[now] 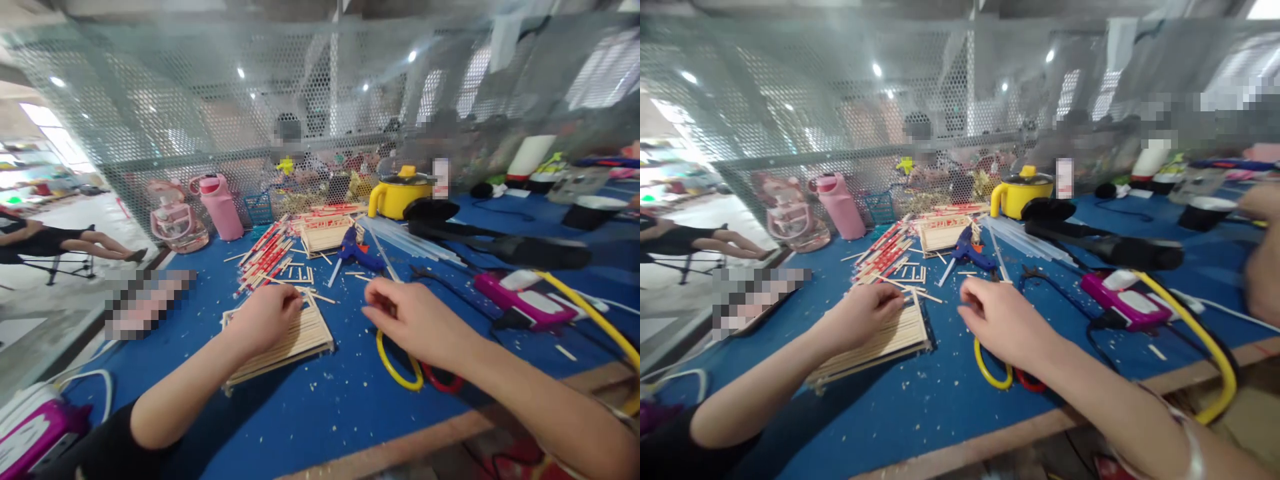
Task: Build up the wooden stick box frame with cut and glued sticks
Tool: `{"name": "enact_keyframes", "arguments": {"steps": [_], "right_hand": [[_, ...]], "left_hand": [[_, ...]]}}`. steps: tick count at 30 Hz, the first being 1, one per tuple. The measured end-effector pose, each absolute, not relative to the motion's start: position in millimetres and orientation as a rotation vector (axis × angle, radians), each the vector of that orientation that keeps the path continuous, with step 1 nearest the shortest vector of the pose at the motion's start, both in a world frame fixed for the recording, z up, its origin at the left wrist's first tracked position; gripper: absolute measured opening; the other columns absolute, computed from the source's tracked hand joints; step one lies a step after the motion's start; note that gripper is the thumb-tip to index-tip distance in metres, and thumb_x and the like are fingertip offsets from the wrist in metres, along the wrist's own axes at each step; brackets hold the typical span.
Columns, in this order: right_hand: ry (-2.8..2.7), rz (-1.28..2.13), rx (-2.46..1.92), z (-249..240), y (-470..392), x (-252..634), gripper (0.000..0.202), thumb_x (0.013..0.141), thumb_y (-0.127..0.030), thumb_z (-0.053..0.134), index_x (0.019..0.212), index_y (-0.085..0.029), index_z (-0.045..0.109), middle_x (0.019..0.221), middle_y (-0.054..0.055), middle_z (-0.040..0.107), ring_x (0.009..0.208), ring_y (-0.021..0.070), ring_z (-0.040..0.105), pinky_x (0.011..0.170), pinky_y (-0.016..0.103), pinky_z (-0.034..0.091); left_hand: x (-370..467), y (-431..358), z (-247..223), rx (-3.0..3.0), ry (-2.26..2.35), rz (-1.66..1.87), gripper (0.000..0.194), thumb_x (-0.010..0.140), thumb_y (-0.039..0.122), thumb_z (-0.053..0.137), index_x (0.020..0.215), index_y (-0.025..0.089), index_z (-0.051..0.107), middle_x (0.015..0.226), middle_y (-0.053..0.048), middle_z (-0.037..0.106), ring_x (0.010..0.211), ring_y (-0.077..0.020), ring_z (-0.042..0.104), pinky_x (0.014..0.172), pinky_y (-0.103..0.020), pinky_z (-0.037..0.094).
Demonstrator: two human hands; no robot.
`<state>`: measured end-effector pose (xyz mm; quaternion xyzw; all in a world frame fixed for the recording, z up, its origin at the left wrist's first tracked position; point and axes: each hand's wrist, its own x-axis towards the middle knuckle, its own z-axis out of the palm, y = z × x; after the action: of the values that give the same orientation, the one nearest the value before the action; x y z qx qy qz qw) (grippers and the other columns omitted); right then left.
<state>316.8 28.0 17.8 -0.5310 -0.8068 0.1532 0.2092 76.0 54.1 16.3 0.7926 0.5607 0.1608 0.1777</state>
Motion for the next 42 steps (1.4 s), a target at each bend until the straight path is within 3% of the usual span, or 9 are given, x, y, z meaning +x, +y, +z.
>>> {"name": "enact_keyframes", "arguments": {"steps": [7, 10, 13, 16, 19, 25, 31, 37, 42], "right_hand": [[-2.283, 0.205, -2.023, 0, -7, 345, 0.031, 0.078, -0.043, 0.056, 0.099, -0.02, 0.054, 0.099, 0.014, 0.067, 0.091, 0.033, 0.063, 0.068, 0.036, 0.04], [-2.276, 0.229, -2.057, 4, -6, 343, 0.021, 0.074, -0.035, 0.057, 0.091, -0.023, 0.051, 0.081, 0.007, 0.066, 0.076, 0.0276, 0.063, 0.058, 0.031, 0.033], [-2.231, 0.224, -2.126, 11, -9, 345, 0.021, 0.065, -0.021, 0.057, 0.082, -0.023, 0.046, 0.066, 0.0, 0.059, 0.059, 0.0198, 0.055, 0.051, 0.027, 0.024], [-2.162, 0.343, -2.113, 13, -20, 354, 0.026, 0.061, -0.013, 0.053, 0.083, -0.023, 0.044, 0.064, -0.002, 0.056, 0.056, 0.0155, 0.052, 0.05, 0.026, 0.023], [-2.023, 0.588, -2.068, 9, -34, 364, 0.035, 0.063, -0.012, 0.05, 0.096, -0.022, 0.043, 0.067, -0.004, 0.056, 0.055, 0.0136, 0.051, 0.049, 0.024, 0.027], [-1.912, 0.782, -1.788, 7, -50, 362, 0.049, 0.069, -0.033, 0.063, 0.113, -0.016, 0.049, 0.059, -0.006, 0.048, 0.054, 0.0149, 0.049, 0.051, 0.028, 0.04], [-2.024, 0.688, -1.554, 17, -53, 321, 0.048, 0.076, -0.022, 0.054, 0.124, -0.02, 0.047, 0.087, 0.002, 0.06, 0.07, 0.0161, 0.056, 0.067, 0.03, 0.048], [-2.103, 0.666, -1.552, 31, -55, 290, 0.057, 0.074, -0.048, 0.065, 0.121, -0.021, 0.047, 0.097, 0.005, 0.062, 0.083, 0.0208, 0.058, 0.076, 0.034, 0.048], [-2.12, 0.67, -1.554, 32, -57, 289, 0.069, 0.071, -0.053, 0.068, 0.126, -0.02, 0.044, 0.11, 0.01, 0.061, 0.094, 0.025, 0.058, 0.082, 0.039, 0.047]], "left_hand": [[77, 22, 29, 2.44, 1.46, 1.049, 0.025, 0.092, 0.027, 0.04, 0.097, 0.019, 0.063, 0.09, -0.008, 0.069, 0.08, -0.0195, 0.061, 0.073, -0.03, 0.042], [88, -1, 34, 2.381, 1.169, 1.198, 0.024, 0.093, 0.029, 0.042, 0.1, 0.02, 0.063, 0.093, -0.008, 0.067, 0.085, -0.0182, 0.059, 0.078, -0.03, 0.042], [99, -15, 34, 1.796, 1.027, 1.165, 0.024, 0.091, 0.037, 0.047, 0.097, 0.019, 0.062, 0.073, -0.001, 0.057, 0.061, -0.0117, 0.049, 0.057, -0.024, 0.039], [103, -15, 28, 1.14, 0.788, 1.009, 0.025, 0.086, 0.039, 0.056, 0.096, 0.017, 0.059, 0.063, 0.005, 0.042, 0.045, -0.0046, 0.03, 0.041, -0.017, 0.022], [99, -10, 20, 0.918, 0.606, 0.963, 0.023, 0.08, 0.033, 0.066, 0.092, 0.015, 0.058, 0.065, 0.006, 0.042, 0.045, -0.0017, 0.028, 0.04, -0.014, 0.016], [94, -7, 12, 0.918, 0.6, 0.967, 0.02, 0.081, 0.032, 0.064, 0.086, 0.014, 0.057, 0.061, 0.005, 0.045, 0.042, -0.0006, 0.027, 0.038, -0.013, 0.015], [98, -11, 10, 1.025, 0.629, 0.949, 0.022, 0.082, 0.035, 0.063, 0.086, 0.014, 0.059, 0.057, 0.005, 0.046, 0.042, -0.0018, 0.029, 0.038, -0.014, 0.02], [98, -13, 6, 1.08, 0.609, 0.95, 0.023, 0.081, 0.037, 0.063, 0.078, 0.016, 0.054, 0.058, 0.006, 0.047, 0.04, -0.0019, 0.028, 0.038, -0.015, 0.02], [98, -13, 2, 1.116, 0.594, 0.969, 0.027, 0.081, 0.039, 0.063, 0.072, 0.016, 0.052, 0.056, 0.006, 0.045, 0.041, -0.0021, 0.026, 0.039, -0.016, 0.019]]}}
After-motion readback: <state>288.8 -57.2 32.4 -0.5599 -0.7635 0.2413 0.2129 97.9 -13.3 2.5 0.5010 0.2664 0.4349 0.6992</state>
